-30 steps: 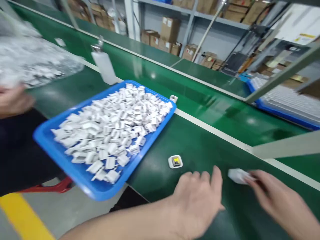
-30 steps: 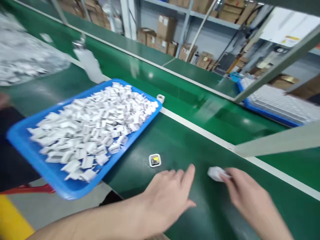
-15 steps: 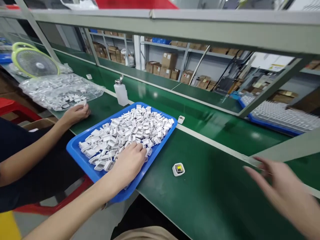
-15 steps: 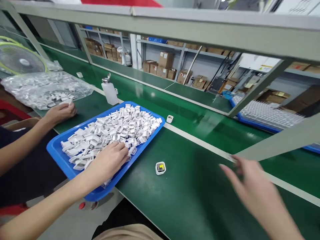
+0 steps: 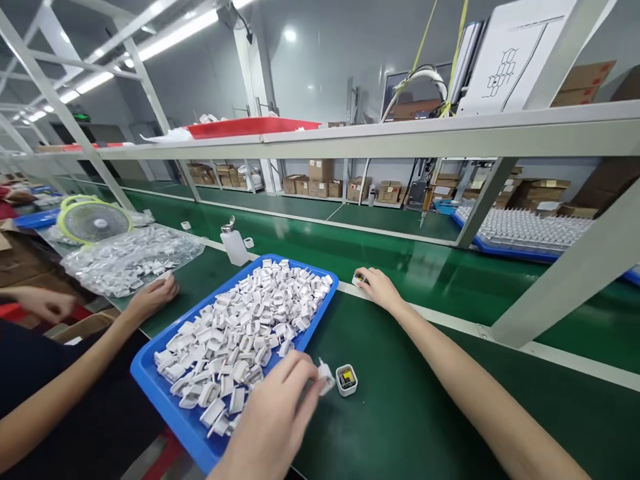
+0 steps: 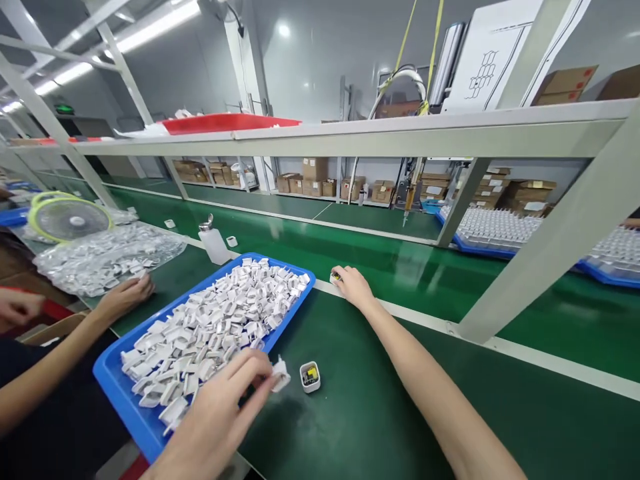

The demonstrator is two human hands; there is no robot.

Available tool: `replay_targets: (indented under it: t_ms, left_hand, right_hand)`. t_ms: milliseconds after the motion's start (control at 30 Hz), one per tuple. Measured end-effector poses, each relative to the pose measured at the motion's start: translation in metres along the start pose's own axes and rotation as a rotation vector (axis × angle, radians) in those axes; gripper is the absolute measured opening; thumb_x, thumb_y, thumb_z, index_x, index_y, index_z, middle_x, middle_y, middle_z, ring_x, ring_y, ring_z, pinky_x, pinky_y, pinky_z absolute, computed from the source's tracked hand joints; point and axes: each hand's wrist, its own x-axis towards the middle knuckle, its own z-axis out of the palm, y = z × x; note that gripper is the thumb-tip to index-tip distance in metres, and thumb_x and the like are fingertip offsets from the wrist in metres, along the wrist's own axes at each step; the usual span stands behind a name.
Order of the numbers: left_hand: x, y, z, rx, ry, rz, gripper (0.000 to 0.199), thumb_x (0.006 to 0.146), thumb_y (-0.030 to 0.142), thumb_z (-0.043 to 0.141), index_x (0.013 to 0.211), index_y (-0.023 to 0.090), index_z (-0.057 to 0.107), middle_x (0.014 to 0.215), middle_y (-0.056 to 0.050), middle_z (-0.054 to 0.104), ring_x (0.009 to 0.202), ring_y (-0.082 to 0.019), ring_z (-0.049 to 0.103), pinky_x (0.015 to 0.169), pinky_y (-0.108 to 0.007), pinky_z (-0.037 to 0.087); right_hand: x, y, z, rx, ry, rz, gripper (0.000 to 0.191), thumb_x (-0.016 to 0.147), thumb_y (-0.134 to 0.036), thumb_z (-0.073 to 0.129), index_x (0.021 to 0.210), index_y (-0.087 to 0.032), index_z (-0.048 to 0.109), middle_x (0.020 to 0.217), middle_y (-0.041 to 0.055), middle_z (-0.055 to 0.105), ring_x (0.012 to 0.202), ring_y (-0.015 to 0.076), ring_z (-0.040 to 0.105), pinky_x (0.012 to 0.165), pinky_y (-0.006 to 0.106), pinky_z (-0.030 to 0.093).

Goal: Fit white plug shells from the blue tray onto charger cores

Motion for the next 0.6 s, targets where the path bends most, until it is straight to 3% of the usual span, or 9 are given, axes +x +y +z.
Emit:
replay_targets:
  t_ms: [67, 167, 267, 333, 400, 467, 533, 600]
  left_hand:
    - [-0.003, 0.012, 0.019, -0.129, -0.021, 0.048, 0.018, 0.106, 0.021, 0.043, 0.094, 0.025, 0.055, 0.101, 0.000, 0.064, 0.085, -0.012, 0.067, 0.076, -0.023, 0.052]
    - [-0.004, 0.025, 0.047, -0.262, -0.028, 0.131, 0.016, 0.105, 0.016, 0.045, 0.097, 0.024, 0.057, 0.103, -0.001, 0.065, 0.090, -0.013, 0.067, 0.083, -0.023, 0.052]
    - [0.002, 0.034, 0.072, -0.309, -0.032, 0.191, 0.018, 0.105, 0.015, 0.045, 0.096, 0.023, 0.059, 0.098, -0.002, 0.063, 0.081, -0.013, 0.064, 0.074, -0.023, 0.050]
    - [0.009, 0.042, 0.088, -0.309, -0.020, 0.249, 0.017, 0.105, 0.016, 0.047, 0.097, 0.022, 0.061, 0.092, -0.001, 0.061, 0.073, -0.012, 0.060, 0.066, -0.023, 0.047]
    - [0.019, 0.051, 0.104, -0.276, 0.039, 0.321, 0.017, 0.103, 0.014, 0.050, 0.096, 0.022, 0.063, 0.086, 0.000, 0.059, 0.068, -0.012, 0.055, 0.060, -0.024, 0.043]
    - [0.030, 0.062, 0.116, -0.193, 0.104, 0.416, 0.017, 0.101, 0.010, 0.052, 0.094, 0.021, 0.063, 0.081, 0.001, 0.059, 0.066, -0.013, 0.054, 0.059, -0.027, 0.041]
    - [0.039, 0.071, 0.124, -0.115, 0.153, 0.503, 0.016, 0.100, 0.009, 0.054, 0.093, 0.020, 0.063, 0.081, 0.001, 0.062, 0.066, -0.014, 0.056, 0.061, -0.029, 0.042]
    - [0.046, 0.078, 0.128, -0.146, 0.136, 0.555, 0.011, 0.100, 0.011, 0.055, 0.099, 0.019, 0.063, 0.087, -0.001, 0.066, 0.072, -0.015, 0.061, 0.065, -0.029, 0.047]
  right_hand:
    - [-0.035, 0.009, -0.005, 0.032, -0.049, -0.048, 0.023, 0.104, -0.021, 0.053, 0.125, -0.019, 0.062, 0.115, 0.0093, 0.067, 0.103, 0.0204, 0.064, 0.097, 0.037, 0.051]
    - [-0.109, 0.022, -0.017, 0.102, -0.178, -0.138, 0.025, 0.105, -0.027, 0.052, 0.129, -0.023, 0.060, 0.119, 0.0070, 0.067, 0.100, 0.0188, 0.065, 0.094, 0.034, 0.053]
    - [-0.182, 0.029, -0.034, 0.218, -0.287, -0.265, 0.029, 0.109, -0.029, 0.046, 0.135, -0.026, 0.057, 0.128, 0.0082, 0.065, 0.116, 0.0208, 0.062, 0.100, 0.037, 0.053]
    - [-0.216, 0.027, -0.043, 0.242, -0.267, -0.255, 0.033, 0.109, -0.027, 0.044, 0.140, -0.029, 0.055, 0.137, 0.0089, 0.060, 0.127, 0.0224, 0.057, 0.105, 0.039, 0.051]
    - [-0.237, 0.022, -0.051, 0.282, -0.156, -0.150, 0.032, 0.109, -0.029, 0.045, 0.138, -0.030, 0.056, 0.136, 0.0093, 0.060, 0.125, 0.0228, 0.057, 0.103, 0.038, 0.052]
    - [-0.246, 0.015, -0.055, 0.392, -0.064, -0.009, 0.025, 0.108, -0.035, 0.047, 0.129, -0.028, 0.060, 0.119, 0.0078, 0.066, 0.104, 0.0204, 0.064, 0.091, 0.033, 0.055]
    - [-0.248, 0.009, -0.057, 0.553, -0.052, 0.132, 0.023, 0.107, -0.041, 0.051, 0.118, -0.026, 0.063, 0.100, 0.0043, 0.068, 0.086, 0.0173, 0.064, 0.079, 0.029, 0.054]
    - [-0.249, 0.008, -0.056, 0.739, -0.079, 0.249, 0.024, 0.102, -0.046, 0.059, 0.109, -0.024, 0.065, 0.092, 0.0026, 0.068, 0.082, 0.0164, 0.063, 0.075, 0.028, 0.053]
